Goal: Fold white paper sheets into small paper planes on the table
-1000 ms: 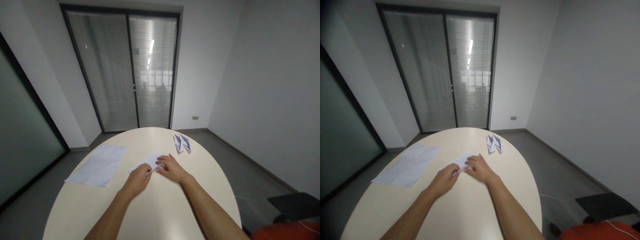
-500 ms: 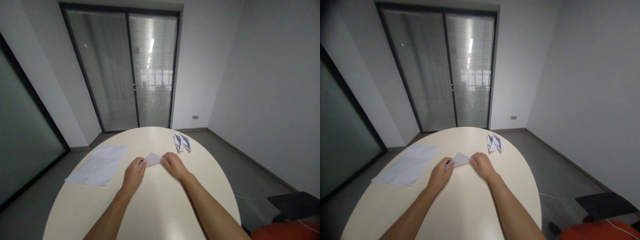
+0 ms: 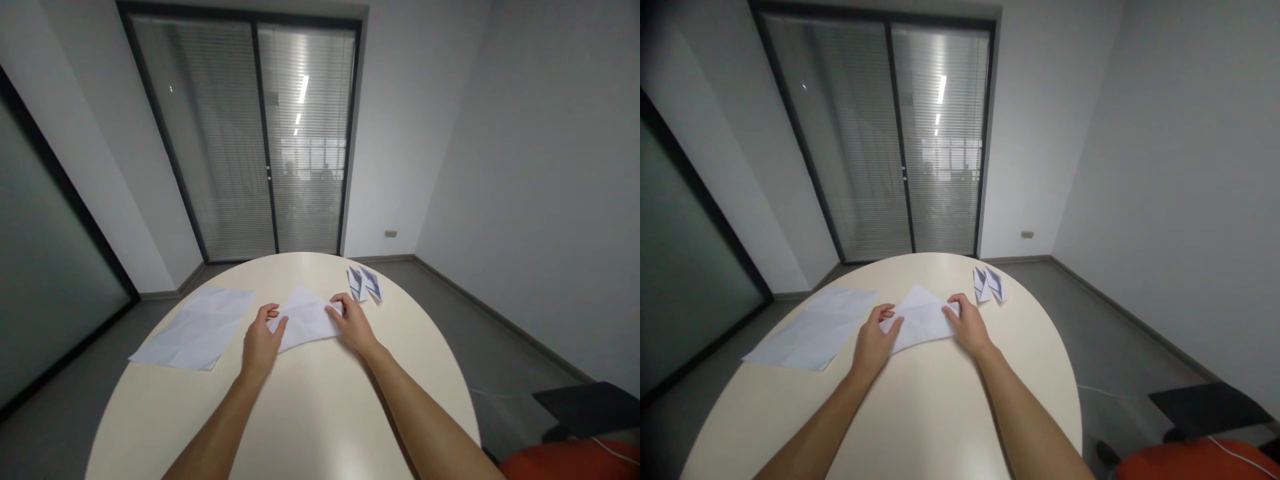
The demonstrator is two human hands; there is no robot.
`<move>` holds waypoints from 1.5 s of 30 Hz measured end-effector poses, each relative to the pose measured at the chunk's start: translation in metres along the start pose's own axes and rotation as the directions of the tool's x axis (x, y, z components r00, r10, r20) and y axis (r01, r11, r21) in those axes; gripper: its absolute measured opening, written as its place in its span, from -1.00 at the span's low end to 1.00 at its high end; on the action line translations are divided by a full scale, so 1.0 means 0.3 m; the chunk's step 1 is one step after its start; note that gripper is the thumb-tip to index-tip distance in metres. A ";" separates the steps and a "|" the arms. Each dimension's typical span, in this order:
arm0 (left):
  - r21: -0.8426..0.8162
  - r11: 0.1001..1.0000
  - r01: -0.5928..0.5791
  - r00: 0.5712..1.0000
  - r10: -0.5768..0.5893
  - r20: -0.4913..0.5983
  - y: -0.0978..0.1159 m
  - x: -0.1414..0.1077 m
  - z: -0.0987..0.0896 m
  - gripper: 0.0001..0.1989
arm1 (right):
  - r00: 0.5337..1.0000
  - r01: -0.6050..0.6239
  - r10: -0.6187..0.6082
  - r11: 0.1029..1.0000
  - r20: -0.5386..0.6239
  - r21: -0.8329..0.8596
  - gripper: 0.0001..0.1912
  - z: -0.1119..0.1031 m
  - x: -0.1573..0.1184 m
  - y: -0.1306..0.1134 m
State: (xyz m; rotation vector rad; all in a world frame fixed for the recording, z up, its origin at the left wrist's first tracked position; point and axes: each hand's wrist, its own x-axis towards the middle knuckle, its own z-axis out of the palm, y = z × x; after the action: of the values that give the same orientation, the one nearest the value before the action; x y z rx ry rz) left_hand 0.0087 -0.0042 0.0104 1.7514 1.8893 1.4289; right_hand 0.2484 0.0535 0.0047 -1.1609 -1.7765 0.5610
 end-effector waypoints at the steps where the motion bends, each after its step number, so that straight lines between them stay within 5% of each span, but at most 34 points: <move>1: -0.013 1.000 -0.003 1.000 0.003 -0.018 0.000 0.001 0.001 -0.70 | 0.999 0.003 -0.002 1.000 -0.032 0.018 -0.70 0.002 0.002 0.002; 5: -0.002 1.000 0.021 1.000 -0.021 -0.011 -0.009 0.002 0.008 -0.68 | 0.998 0.009 -0.005 0.999 -0.069 0.049 -0.61 0.011 0.005 0.015; 16: 0.283 0.954 0.099 0.971 -0.155 0.184 -0.037 -0.009 0.006 -0.67 | 0.989 -0.055 0.075 0.987 0.129 -0.152 -0.58 0.011 -0.013 0.035; 32: 0.180 0.983 0.043 0.958 -0.092 0.272 -0.065 0.002 0.011 -0.57 | 0.988 -0.081 0.102 0.982 0.116 -0.168 -0.56 0.007 -0.005 0.066; 37: 0.271 0.962 0.041 0.935 -0.133 0.328 -0.084 0.015 -0.006 -0.50 | 0.987 -0.102 0.118 0.984 0.106 -0.145 -0.57 0.010 -0.001 0.090; 45: 0.385 0.916 0.116 0.912 -0.252 0.324 -0.087 0.032 -0.023 -0.70 | 0.979 -0.132 0.160 0.970 0.125 -0.205 -0.70 0.001 0.006 0.088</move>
State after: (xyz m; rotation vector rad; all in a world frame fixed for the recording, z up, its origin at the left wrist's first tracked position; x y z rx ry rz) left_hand -0.0158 0.0049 -0.0008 1.7653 2.1220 0.6549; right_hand 0.2603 0.0672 -0.0147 -1.4277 -1.9106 0.5762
